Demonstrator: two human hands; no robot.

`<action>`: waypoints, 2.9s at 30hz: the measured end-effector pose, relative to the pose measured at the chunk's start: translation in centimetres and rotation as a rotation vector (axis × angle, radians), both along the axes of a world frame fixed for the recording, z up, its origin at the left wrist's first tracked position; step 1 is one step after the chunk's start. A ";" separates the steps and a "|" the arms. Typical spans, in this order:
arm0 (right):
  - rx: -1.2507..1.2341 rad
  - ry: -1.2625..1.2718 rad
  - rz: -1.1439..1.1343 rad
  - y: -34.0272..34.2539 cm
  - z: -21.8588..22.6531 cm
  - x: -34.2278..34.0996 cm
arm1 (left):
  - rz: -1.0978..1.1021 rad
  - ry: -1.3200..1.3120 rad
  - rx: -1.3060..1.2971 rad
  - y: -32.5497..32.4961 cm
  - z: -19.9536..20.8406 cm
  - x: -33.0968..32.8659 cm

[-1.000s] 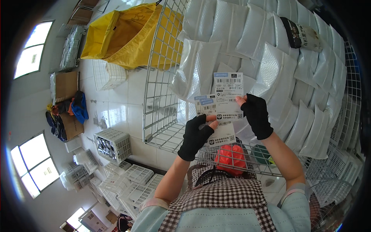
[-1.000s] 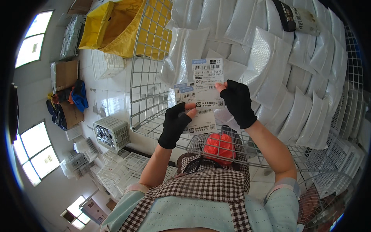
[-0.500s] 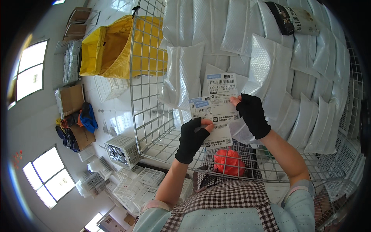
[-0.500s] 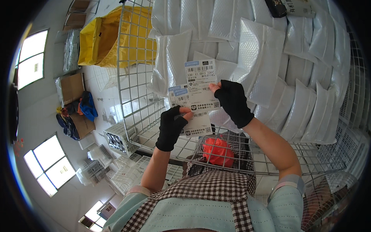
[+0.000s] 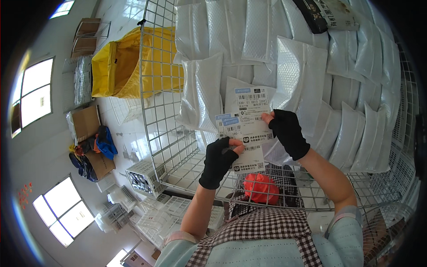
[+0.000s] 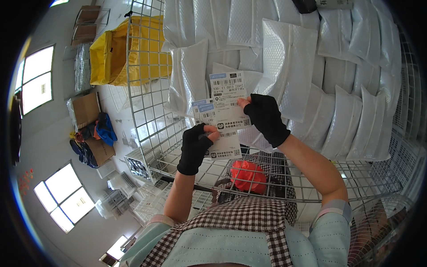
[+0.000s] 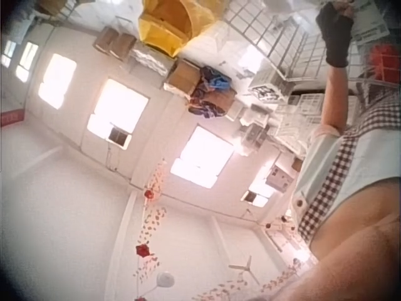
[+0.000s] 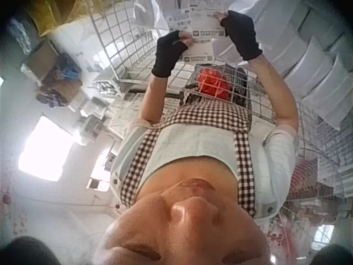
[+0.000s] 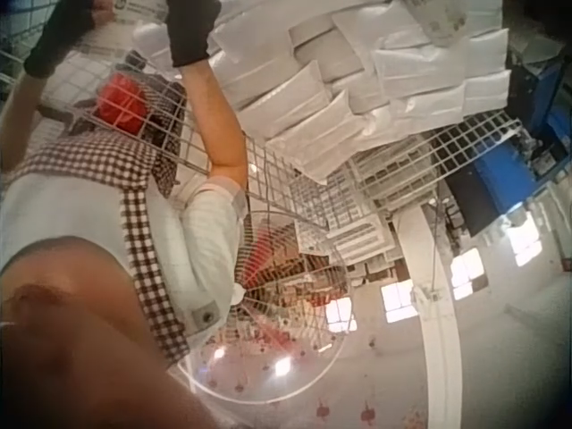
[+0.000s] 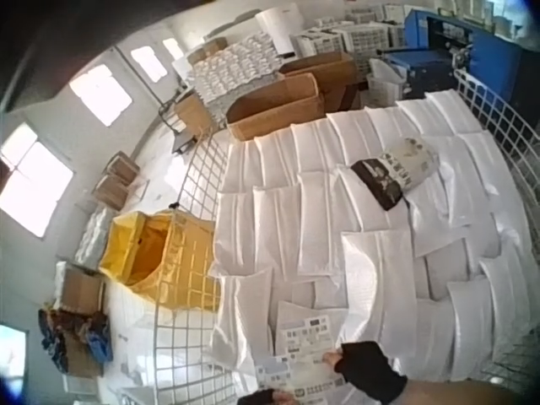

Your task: The recorder matches shipping labels with white padded envelopes and sorts them into bins.

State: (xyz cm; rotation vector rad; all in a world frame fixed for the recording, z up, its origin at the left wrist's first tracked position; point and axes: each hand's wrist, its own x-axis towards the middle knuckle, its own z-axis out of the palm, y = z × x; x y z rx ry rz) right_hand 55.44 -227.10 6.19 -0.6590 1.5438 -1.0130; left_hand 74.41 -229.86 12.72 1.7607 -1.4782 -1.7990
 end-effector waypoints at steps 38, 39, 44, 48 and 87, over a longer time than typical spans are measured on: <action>0.032 -0.313 -0.149 3.2 -1.9 -7.2 | -0.289 -0.232 -0.327 -1.2 -2.2 3.1; 0.030 -0.307 -0.153 3.5 -2.1 -8.4 | -0.331 -0.280 -0.335 -1.6 -2.3 3.9; -0.003 0.114 -0.373 4.5 -1.2 -13.8 | -0.348 -0.341 -0.330 -2.7 -2.4 5.4; -0.190 0.895 -0.465 3.6 0.6 -14.4 | -0.272 -0.327 -0.295 -2.6 -2.1 6.4; 0.261 0.606 -0.406 1.1 -11.5 -10.5 | -0.090 -0.245 -0.145 0.9 1.8 7.5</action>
